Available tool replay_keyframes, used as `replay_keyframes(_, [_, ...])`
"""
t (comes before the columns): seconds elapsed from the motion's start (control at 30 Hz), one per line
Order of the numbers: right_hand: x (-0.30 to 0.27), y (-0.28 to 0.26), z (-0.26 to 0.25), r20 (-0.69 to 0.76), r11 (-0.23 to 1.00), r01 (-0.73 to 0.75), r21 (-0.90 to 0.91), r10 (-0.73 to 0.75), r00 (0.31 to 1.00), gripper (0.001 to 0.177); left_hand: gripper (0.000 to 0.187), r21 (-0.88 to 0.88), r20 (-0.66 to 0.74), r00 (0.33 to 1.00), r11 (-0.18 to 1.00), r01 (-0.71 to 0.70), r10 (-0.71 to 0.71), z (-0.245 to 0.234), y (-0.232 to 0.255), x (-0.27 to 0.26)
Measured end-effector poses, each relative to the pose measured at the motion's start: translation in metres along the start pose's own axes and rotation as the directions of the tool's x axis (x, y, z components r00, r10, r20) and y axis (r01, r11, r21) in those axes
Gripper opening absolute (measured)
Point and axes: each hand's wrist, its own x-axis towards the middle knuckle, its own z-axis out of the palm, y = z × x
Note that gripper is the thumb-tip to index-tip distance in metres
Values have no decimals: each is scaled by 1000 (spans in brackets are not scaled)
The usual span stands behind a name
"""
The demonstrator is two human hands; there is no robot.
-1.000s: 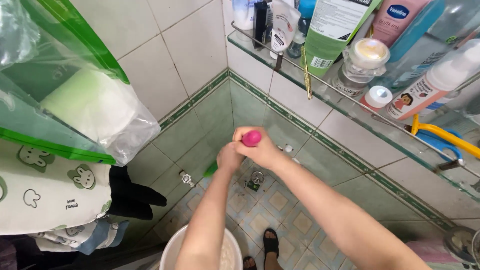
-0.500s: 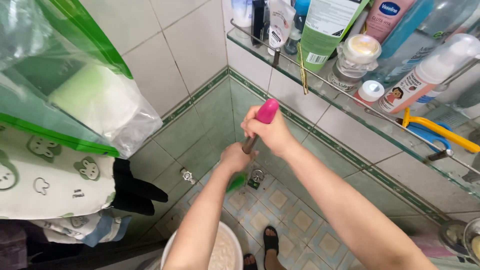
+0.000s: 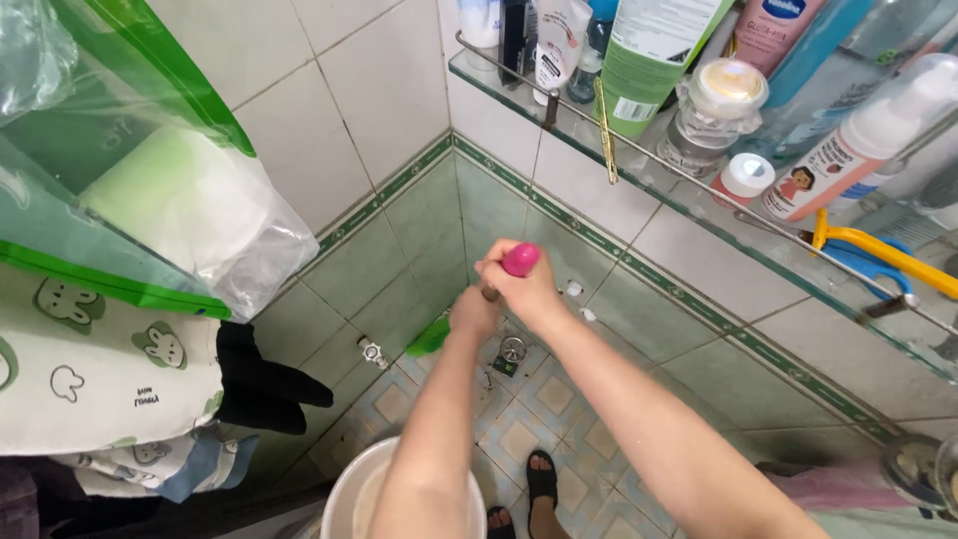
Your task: Assembling a mop and scrubbing the bathroom floor with a brush
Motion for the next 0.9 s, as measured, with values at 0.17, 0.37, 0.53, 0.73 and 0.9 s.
replay_keyframes(0.17, [13, -7, -26, 90, 996, 85, 41, -89, 992, 20, 32, 60, 9, 998, 996, -63, 63, -7, 31, -21])
replay_keyframes(0.37, [2, -21, -41, 180, 946, 10, 323, -71, 981, 22, 36, 288, -8, 999, 957, -27, 31, -5, 15, -51])
replay_keyframes(0.53, [-13, -33, -28, 227, 884, -40, 465, -76, 971, 22, 31, 233, -66, 998, 972, 5, 11, -14, -6, -79])
replay_keyframes(0.73, [-13, -87, -14, 144, 937, 185, 295, -235, 961, 23, 29, 171, -103, 991, 983, -65, 83, -40, 29, -87])
replay_keyframes(0.9, [-2, -67, -19, 86, 950, 273, 152, -288, 954, 25, 28, 76, -116, 978, 984, -163, 171, -39, 50, -61])
